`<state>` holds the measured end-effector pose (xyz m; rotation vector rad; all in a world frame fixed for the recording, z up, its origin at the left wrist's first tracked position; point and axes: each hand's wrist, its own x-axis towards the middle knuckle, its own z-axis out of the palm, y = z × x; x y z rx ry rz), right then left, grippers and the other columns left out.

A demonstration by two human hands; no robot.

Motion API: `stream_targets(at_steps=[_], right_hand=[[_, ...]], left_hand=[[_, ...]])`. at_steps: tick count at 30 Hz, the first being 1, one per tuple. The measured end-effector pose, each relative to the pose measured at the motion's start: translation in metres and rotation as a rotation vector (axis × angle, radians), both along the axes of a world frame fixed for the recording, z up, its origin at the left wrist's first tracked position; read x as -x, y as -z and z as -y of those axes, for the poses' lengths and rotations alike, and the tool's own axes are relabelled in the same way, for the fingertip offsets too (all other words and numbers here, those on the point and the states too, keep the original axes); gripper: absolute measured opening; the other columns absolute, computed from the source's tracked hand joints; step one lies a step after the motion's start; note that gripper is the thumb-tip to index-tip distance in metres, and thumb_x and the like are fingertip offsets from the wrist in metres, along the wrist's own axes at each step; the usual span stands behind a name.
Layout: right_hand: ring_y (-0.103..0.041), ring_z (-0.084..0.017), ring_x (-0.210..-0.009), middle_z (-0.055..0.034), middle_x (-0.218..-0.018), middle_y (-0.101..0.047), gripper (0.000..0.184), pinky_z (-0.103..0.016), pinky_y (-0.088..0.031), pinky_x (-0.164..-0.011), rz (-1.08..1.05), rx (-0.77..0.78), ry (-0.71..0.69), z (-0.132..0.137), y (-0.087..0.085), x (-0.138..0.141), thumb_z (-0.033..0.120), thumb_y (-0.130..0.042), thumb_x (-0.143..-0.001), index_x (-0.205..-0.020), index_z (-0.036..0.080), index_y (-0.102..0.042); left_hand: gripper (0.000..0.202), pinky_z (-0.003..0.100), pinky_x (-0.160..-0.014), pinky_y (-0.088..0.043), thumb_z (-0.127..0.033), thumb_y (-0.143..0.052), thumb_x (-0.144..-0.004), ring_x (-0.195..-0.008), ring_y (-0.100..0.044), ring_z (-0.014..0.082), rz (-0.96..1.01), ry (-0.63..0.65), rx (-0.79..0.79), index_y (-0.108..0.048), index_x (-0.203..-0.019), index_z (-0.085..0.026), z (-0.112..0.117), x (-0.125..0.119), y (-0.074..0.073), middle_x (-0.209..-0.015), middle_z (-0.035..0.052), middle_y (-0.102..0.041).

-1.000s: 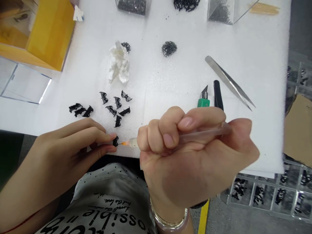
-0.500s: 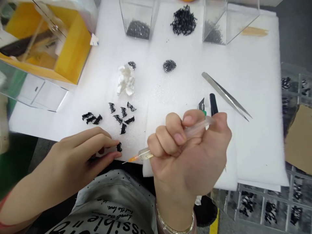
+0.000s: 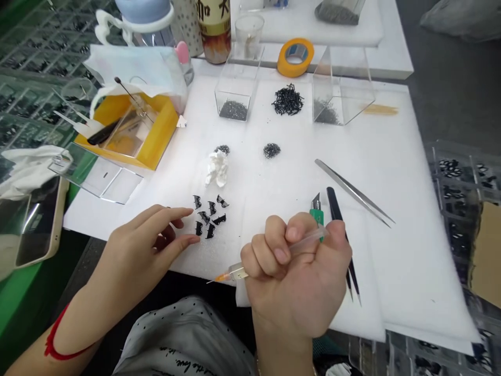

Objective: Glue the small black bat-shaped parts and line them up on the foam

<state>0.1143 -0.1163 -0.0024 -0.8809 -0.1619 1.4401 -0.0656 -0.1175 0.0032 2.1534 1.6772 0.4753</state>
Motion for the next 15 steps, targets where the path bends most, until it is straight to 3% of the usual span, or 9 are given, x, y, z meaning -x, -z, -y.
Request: stream_targets(at_steps=[4,8,12,15], right_hand=[[-0.013,-0.005,-0.031,0.0074,-0.044,-0.027,0.047,-0.018,-0.015,-0.028,-0.018,-0.029,-0.009,0.000,0.001,0.000,0.052,-0.037,-0.085,-0.055,0.021,-0.052],[-0.013,-0.005,-0.032,0.0076,-0.045,-0.025,0.046,-0.017,-0.015,-0.028,-0.033,-0.052,-0.023,0.001,0.002,0.000,0.051,-0.037,-0.085,-0.055,0.021,-0.053],[-0.012,-0.005,-0.032,0.0080,-0.046,-0.023,0.043,-0.017,-0.014,-0.029,-0.054,-0.042,0.020,0.001,0.001,0.000,0.049,-0.040,-0.084,-0.054,0.020,-0.049],[-0.011,-0.004,-0.032,0.0082,-0.045,-0.024,0.043,-0.017,-0.013,-0.029,-0.083,-0.020,0.078,0.000,0.001,0.000,0.047,-0.041,-0.084,-0.052,0.019,-0.044]], left_hand=[[0.024,0.031,-0.060,-0.049,-0.025,-0.053,-0.089,-0.065,-0.059,0.0151,-0.122,-0.022,-0.008,-0.063,-0.110,-0.019,-0.007,0.013,-0.003,-0.091,0.0053,-0.060],[0.024,0.032,-0.055,-0.046,-0.024,-0.050,-0.089,-0.069,-0.059,0.0186,-0.315,0.065,0.020,-0.066,-0.107,-0.025,-0.018,0.021,-0.007,-0.096,0.0071,-0.056],[0.016,0.033,-0.063,-0.048,-0.019,-0.052,-0.087,-0.074,-0.059,0.0187,-0.150,0.101,0.018,-0.067,-0.092,-0.021,-0.016,0.024,-0.017,-0.090,0.0056,-0.060],[0.010,0.026,-0.062,-0.049,-0.016,-0.057,-0.084,-0.070,-0.060,0.0142,0.096,0.104,0.102,-0.064,-0.083,-0.022,-0.002,0.020,-0.023,-0.078,-0.0002,-0.064]])
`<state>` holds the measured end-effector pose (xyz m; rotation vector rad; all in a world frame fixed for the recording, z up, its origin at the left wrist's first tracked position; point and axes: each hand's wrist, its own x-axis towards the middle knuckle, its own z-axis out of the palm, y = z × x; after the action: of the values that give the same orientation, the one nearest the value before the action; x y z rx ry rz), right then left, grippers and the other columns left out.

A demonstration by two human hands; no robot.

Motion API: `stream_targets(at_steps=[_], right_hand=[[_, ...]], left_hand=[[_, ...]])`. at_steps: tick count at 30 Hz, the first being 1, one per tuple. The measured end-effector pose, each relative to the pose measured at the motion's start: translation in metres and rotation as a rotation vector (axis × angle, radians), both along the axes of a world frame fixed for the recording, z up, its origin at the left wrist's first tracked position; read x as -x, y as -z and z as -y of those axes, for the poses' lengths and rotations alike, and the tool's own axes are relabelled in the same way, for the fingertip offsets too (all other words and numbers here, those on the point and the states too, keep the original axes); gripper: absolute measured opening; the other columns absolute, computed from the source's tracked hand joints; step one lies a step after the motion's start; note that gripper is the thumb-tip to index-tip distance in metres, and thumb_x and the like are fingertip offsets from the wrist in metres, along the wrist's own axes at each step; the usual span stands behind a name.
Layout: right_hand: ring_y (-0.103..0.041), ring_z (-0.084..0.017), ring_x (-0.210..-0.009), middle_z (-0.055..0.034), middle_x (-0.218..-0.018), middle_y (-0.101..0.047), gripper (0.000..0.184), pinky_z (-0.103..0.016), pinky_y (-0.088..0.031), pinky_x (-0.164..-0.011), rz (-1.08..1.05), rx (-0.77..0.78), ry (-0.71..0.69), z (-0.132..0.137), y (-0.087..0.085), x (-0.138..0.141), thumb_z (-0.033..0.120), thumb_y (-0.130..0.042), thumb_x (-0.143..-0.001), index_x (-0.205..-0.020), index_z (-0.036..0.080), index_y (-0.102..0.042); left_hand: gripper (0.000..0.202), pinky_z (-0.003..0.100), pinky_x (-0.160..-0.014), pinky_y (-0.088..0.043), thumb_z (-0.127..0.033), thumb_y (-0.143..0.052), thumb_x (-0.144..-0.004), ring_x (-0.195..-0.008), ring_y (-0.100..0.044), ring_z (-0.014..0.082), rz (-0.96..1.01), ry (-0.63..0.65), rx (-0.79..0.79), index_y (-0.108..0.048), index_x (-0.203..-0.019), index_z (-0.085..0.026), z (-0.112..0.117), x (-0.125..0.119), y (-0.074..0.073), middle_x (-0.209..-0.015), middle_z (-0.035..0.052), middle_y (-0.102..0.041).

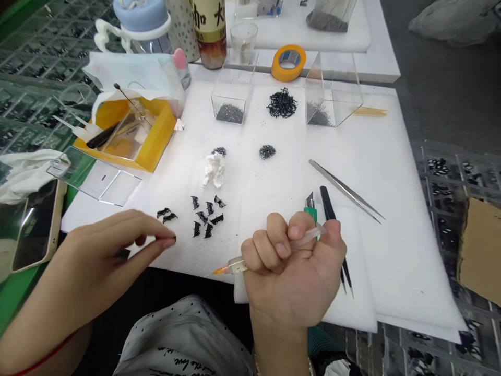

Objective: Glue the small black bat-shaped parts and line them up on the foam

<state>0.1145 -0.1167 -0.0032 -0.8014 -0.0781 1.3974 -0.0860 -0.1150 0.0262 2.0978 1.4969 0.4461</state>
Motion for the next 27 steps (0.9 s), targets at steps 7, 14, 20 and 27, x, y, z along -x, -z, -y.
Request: stream_targets(at_steps=[7,14,20,27], right_hand=[[-0.016,-0.003,-0.030,0.0084,-0.043,-0.027,0.043,-0.016,-0.014,-0.028,0.075,-0.026,0.054,0.001,0.000,0.001,0.048,-0.043,-0.083,-0.052,0.018,-0.046],[-0.030,-0.004,-0.032,0.0053,-0.043,-0.037,0.054,-0.016,-0.025,-0.032,0.181,0.008,0.060,0.008,-0.006,0.008,0.052,-0.030,-0.088,-0.052,0.017,-0.050],[-0.043,-0.004,-0.037,0.0045,-0.048,-0.042,0.061,-0.019,-0.035,-0.036,0.204,-0.078,-0.129,0.013,0.000,0.004,0.054,-0.011,-0.092,-0.057,0.017,-0.046],[-0.047,-0.008,-0.037,0.0014,-0.045,-0.046,0.059,-0.021,-0.036,-0.036,0.109,0.017,-0.051,0.012,-0.007,0.007,0.047,0.006,-0.092,-0.057,0.018,-0.031]], left_hand=[[0.011,0.022,-0.061,-0.051,-0.011,-0.057,-0.084,-0.067,-0.061,0.0107,0.137,-0.070,0.053,-0.065,-0.085,-0.019,0.031,-0.022,0.022,-0.080,0.0002,-0.064],[0.031,0.018,-0.071,-0.049,-0.011,-0.058,-0.085,-0.082,-0.059,0.0089,0.047,0.053,0.024,-0.057,-0.114,-0.023,0.033,-0.010,0.027,-0.103,0.0018,-0.057],[0.020,0.017,-0.069,-0.048,-0.010,-0.062,-0.083,-0.077,-0.059,0.0063,-0.010,0.070,-0.041,-0.063,-0.099,-0.022,0.034,-0.009,0.026,-0.098,-0.0004,-0.056],[0.013,0.019,-0.066,-0.048,-0.012,-0.061,-0.084,-0.073,-0.059,0.0066,-0.047,0.047,-0.021,-0.064,-0.090,-0.023,0.034,-0.014,0.024,-0.093,-0.0011,-0.058]])
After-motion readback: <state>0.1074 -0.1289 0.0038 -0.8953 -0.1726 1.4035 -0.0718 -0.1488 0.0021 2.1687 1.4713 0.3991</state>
